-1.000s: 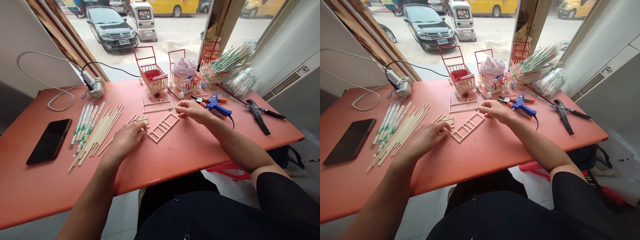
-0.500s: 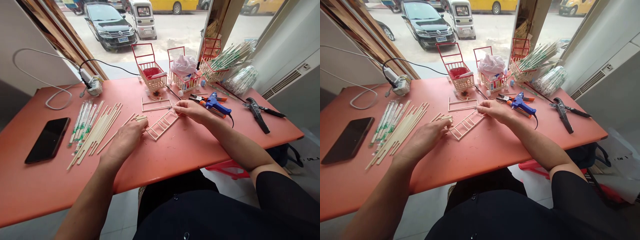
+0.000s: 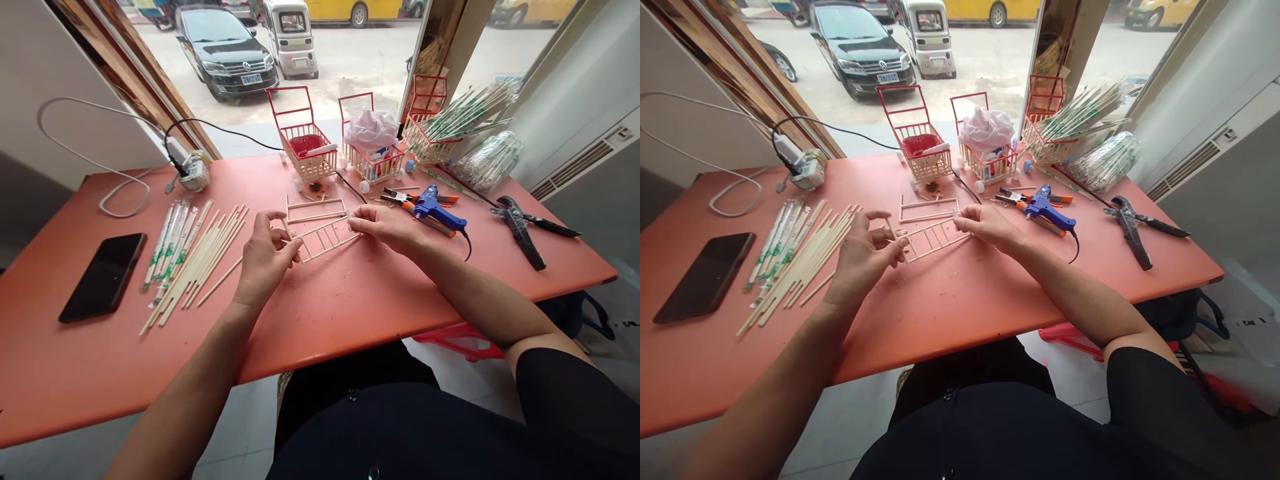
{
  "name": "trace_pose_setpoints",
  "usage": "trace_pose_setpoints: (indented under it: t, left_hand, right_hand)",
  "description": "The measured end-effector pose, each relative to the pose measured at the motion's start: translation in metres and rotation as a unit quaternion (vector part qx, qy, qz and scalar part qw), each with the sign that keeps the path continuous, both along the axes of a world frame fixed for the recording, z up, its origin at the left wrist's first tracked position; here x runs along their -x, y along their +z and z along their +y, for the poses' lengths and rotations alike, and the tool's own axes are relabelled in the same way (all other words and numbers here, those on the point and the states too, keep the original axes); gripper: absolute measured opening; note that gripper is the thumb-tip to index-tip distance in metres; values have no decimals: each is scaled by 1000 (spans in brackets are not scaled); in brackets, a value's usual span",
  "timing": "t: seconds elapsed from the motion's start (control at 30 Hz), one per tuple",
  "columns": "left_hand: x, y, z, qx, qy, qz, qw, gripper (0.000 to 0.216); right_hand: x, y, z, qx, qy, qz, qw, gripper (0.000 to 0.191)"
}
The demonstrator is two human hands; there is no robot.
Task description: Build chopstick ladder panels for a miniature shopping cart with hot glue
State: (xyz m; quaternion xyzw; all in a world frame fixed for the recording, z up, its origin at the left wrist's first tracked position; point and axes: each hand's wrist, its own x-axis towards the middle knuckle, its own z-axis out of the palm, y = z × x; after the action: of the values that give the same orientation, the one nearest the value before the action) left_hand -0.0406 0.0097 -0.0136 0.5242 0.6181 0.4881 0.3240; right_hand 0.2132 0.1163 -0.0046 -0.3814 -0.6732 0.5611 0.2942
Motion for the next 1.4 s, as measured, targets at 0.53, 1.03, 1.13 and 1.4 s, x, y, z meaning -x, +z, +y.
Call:
trace_pose_setpoints:
  t: [0.53, 1.03, 1.13, 1.4]
  left_hand:
    - [-17, -4, 4, 68, -29, -137, 988, 32]
    - [-34, 17, -12, -16, 3, -89, 996, 21]
    - [-35, 18, -12, -17, 6, -77, 997, 25]
    - [-40, 22, -16, -20, 15, -57, 998, 29]
  right_hand:
    - [19, 4, -42, -249, -3, -101, 963, 13]
    - [29, -1, -50, -346, -4, -215, 913, 15]
    - [30, 2, -51, -344, -7, -222, 912, 16]
    - [32, 4, -54, -348, -12, -245, 905, 16]
